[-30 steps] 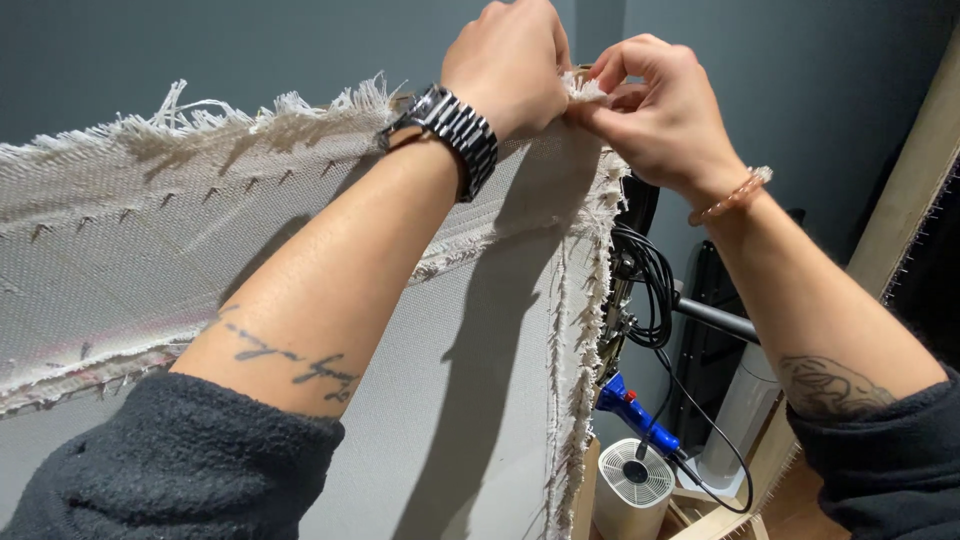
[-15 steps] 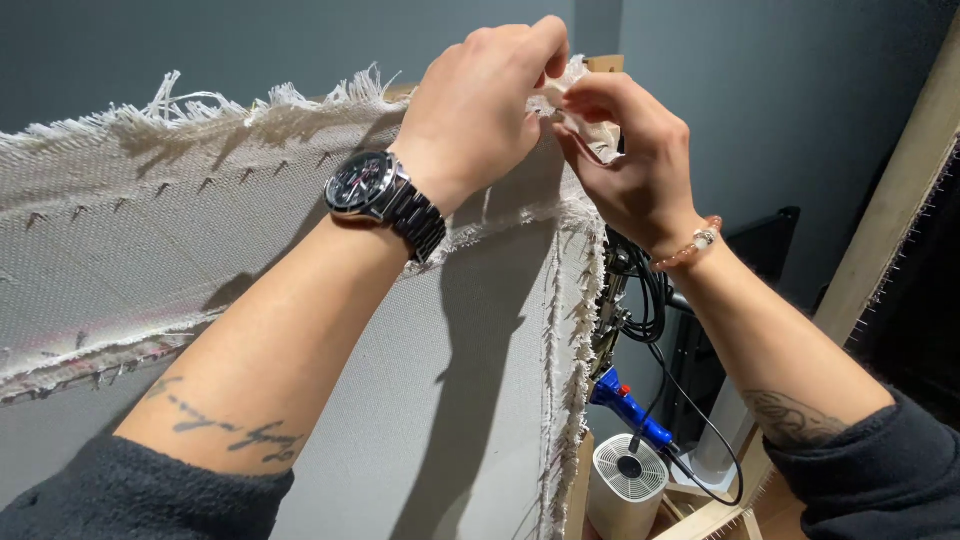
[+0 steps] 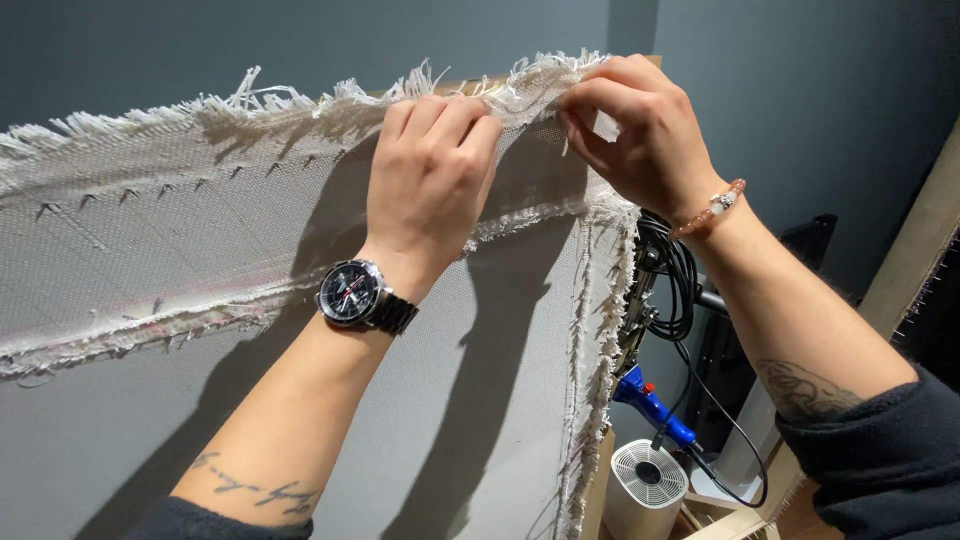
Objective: Stretching and securing rug backing fabric onto a wooden tufting frame by pressing it onto tacks.
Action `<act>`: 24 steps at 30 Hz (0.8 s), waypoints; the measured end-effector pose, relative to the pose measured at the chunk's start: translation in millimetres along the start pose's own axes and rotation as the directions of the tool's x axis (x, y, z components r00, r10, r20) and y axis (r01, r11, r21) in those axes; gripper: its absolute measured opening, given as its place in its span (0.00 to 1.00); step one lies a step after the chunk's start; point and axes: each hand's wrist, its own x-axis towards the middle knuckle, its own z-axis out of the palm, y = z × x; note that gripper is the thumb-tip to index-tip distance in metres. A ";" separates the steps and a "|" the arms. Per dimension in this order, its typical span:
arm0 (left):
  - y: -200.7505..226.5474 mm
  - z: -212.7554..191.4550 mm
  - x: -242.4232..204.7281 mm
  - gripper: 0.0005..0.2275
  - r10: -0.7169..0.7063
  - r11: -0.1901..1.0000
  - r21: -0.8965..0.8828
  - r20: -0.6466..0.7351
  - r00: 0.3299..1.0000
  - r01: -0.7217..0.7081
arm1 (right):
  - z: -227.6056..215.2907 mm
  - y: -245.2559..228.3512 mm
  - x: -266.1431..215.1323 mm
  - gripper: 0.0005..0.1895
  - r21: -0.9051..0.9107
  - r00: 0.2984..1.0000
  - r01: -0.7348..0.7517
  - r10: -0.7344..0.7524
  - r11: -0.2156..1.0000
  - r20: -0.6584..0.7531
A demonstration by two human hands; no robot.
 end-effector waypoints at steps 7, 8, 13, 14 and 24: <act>27.1 38.4 19.3 0.08 -0.015 0.992 -0.128 0.015 1.000 0.017 | -13.2 6.7 -2.8 0.09 -0.019 0.998 -0.039 0.040 0.999 0.058; 30.2 43.6 21.7 0.07 -0.038 0.996 -0.083 0.013 0.999 0.039 | -12.5 7.4 -1.7 0.09 -0.038 0.998 -0.013 0.016 0.999 0.067; 36.2 58.3 28.2 0.07 -0.088 0.996 -0.009 -0.010 0.996 0.088 | -9.2 12.2 8.1 0.07 -0.115 0.992 0.035 -0.020 0.993 0.128; 37.4 60.3 29.0 0.06 -0.096 0.995 -0.023 -0.034 0.995 0.095 | -10.1 11.8 8.8 0.06 -0.114 0.990 0.034 -0.018 0.993 0.138; 44.7 77.7 32.2 0.07 -0.070 0.997 0.006 -0.132 0.989 0.071 | -12.0 -3.0 -14.1 0.08 0.002 0.972 -0.234 0.234 0.972 0.010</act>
